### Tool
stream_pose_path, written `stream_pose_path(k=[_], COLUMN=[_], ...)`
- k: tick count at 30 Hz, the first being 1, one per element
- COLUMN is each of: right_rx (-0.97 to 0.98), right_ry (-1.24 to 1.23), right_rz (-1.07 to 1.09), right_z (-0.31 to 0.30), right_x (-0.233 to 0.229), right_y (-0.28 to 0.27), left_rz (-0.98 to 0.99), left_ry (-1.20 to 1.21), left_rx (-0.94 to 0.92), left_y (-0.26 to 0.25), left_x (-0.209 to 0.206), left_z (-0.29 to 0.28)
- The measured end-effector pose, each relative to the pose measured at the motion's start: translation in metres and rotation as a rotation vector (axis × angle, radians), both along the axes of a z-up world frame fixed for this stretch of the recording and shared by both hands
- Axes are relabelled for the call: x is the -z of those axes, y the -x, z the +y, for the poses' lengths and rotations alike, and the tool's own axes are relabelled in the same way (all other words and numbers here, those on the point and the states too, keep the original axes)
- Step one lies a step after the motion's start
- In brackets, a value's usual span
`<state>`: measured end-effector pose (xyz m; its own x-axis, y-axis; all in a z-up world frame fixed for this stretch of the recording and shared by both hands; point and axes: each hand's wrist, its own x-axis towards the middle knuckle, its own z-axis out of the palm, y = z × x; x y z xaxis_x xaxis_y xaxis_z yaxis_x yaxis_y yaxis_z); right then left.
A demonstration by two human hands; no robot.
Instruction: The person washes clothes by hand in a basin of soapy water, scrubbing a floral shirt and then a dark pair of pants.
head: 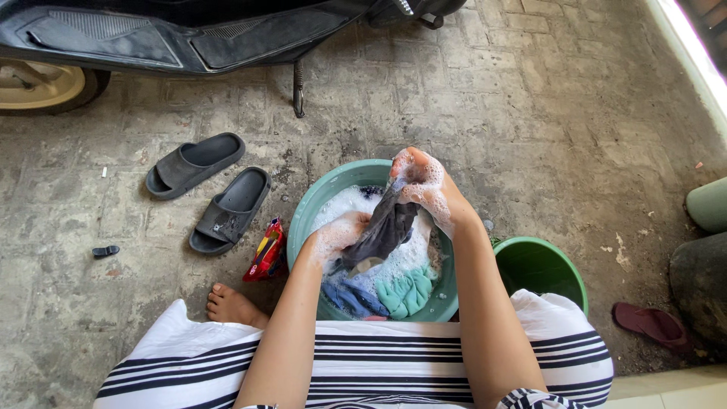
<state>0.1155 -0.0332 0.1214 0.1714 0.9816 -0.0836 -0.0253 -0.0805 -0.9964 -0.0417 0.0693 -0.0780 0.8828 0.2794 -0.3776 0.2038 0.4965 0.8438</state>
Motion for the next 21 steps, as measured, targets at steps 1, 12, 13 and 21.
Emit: stream_pose_path(k=[1,12,13,21], right_rx=[0.002,-0.016,-0.015,-0.011], right_ry=[0.0,0.063,0.064,0.049], right_rz=[0.001,-0.013,-0.013,-0.148], right_z=[-0.001,0.002,0.002,-0.001], right_x=[-0.001,0.001,0.002,0.036], right_y=[-0.002,0.003,0.001,-0.041], left_rz=[-0.083,0.131,0.176,0.256], left_ry=[-0.057,-0.547,-0.652,-0.967], left_rx=[-0.036,0.119,0.113,-0.3], left_y=[-0.004,-0.013,-0.014,-0.002], left_x=[-0.001,0.002,0.009,-0.032], left_z=[0.001,-0.015,-0.012,0.005])
